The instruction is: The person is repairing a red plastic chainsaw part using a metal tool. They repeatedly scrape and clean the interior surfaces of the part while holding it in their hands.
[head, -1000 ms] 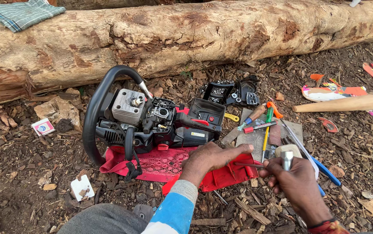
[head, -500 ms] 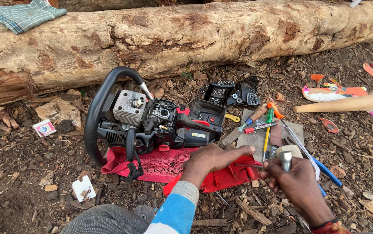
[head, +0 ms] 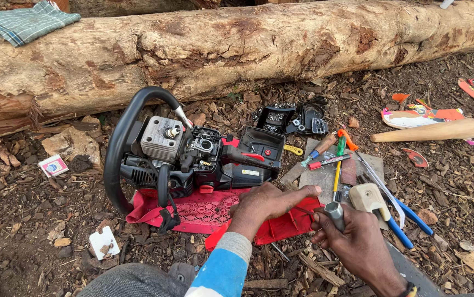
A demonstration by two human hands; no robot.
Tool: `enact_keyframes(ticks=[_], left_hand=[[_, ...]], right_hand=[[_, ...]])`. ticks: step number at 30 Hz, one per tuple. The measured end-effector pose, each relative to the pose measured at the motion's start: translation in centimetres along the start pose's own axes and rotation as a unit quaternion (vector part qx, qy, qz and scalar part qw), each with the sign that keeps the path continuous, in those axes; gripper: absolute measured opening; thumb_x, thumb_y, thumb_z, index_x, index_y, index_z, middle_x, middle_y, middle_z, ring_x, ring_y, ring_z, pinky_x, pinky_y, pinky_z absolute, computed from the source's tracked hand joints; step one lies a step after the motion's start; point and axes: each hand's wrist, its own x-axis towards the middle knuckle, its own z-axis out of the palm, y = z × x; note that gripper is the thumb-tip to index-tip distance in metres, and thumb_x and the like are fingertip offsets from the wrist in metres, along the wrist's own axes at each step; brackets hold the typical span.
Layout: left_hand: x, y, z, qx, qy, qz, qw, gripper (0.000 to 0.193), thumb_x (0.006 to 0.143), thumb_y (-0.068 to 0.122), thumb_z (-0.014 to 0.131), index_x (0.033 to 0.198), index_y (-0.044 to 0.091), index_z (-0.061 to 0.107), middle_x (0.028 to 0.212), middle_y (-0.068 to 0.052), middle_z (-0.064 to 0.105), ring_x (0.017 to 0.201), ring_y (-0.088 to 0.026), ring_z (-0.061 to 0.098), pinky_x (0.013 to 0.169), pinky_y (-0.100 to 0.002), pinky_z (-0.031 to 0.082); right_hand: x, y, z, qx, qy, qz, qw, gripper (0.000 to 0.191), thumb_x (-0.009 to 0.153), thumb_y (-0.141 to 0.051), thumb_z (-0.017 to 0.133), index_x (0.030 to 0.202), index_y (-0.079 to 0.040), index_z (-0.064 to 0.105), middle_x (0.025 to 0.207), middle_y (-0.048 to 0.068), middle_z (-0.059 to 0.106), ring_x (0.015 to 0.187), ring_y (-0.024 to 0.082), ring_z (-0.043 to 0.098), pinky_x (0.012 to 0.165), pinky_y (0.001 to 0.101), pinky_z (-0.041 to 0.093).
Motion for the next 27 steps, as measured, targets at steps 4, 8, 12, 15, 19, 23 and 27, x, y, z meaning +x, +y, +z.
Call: enact_keyframes(ticks=[4,8,12,15,19,23,27], left_hand=[[-0.2,0.1,-0.4,-0.007,-0.013,-0.006,1.000,0.136,0.046,0.101,0.052,0.136,-0.001,0.063,0.142,-0.028,0.060,0.134,-0.044,0.057,0.110,-0.059,0.045],[-0.6,0.2,-0.1,0.003,0.000,-0.002,1.000,0.135,0.050,0.101,0.052,0.140,0.000,0.060,0.146,-0.029,0.054,0.138,-0.047,0.049,0.113,-0.064,0.037],[-0.4,0.1,-0.3,-0.005,-0.013,-0.037,0.999,0.135,0.048,0.100,0.054,0.140,0.001,0.060,0.145,-0.027,0.056,0.137,-0.044,0.054,0.112,-0.060,0.042],[-0.2,-0.1,-0.4,-0.010,0.008,-0.006,1.000,0.137,0.050,0.101,0.055,0.139,-0.003,0.059,0.145,-0.030,0.055,0.136,-0.045,0.053,0.113,-0.058,0.041],[-0.1,-0.1,-0.3,-0.015,0.002,-0.022,1.000,0.135,0.049,0.100,0.055,0.138,-0.003,0.061,0.143,-0.029,0.057,0.134,-0.044,0.056,0.111,-0.059,0.043],[0.0,-0.1,0.1,-0.005,0.001,-0.011,1.000,0.134,0.050,0.100,0.054,0.136,-0.003,0.062,0.141,-0.029,0.058,0.134,-0.045,0.055,0.111,-0.060,0.042],[0.2,-0.2,0.1,-0.005,-0.009,-0.010,1.000,0.131,0.048,0.099,0.051,0.131,-0.001,0.068,0.137,-0.027,0.063,0.131,-0.043,0.059,0.109,-0.061,0.043]], right_hand=[[0.2,-0.4,0.1,-0.002,-0.004,0.047,0.999,0.024,0.096,-0.020,0.068,0.099,0.003,0.074,0.079,0.011,0.083,0.064,0.016,0.080,0.057,0.0321,0.062],[0.4,-0.1,0.1,0.036,-0.008,0.050,0.998,0.024,0.096,-0.019,0.067,0.098,0.004,0.073,0.079,0.013,0.083,0.064,0.018,0.080,0.055,0.0320,0.065],[0.2,0.3,0.6,0.041,0.008,0.032,0.999,0.027,0.097,-0.020,0.068,0.098,0.006,0.074,0.079,0.014,0.082,0.064,0.017,0.079,0.055,0.0308,0.064],[0.0,0.5,0.5,0.061,-0.004,0.084,0.995,0.024,0.098,-0.020,0.065,0.103,0.002,0.074,0.079,0.014,0.080,0.061,0.019,0.076,0.052,0.0334,0.061],[0.0,0.7,0.3,0.089,-0.004,0.107,0.990,0.026,0.097,-0.017,0.067,0.099,0.008,0.074,0.076,0.015,0.077,0.060,0.020,0.074,0.051,0.0342,0.059],[0.3,1.0,0.4,0.104,0.001,0.051,0.993,0.024,0.096,-0.013,0.062,0.099,0.008,0.074,0.075,0.015,0.078,0.059,0.019,0.076,0.051,0.0325,0.062],[0.7,1.3,0.3,0.091,-0.009,0.125,0.988,0.022,0.098,-0.017,0.066,0.104,0.003,0.074,0.077,0.016,0.077,0.060,0.022,0.074,0.052,0.0350,0.060]])
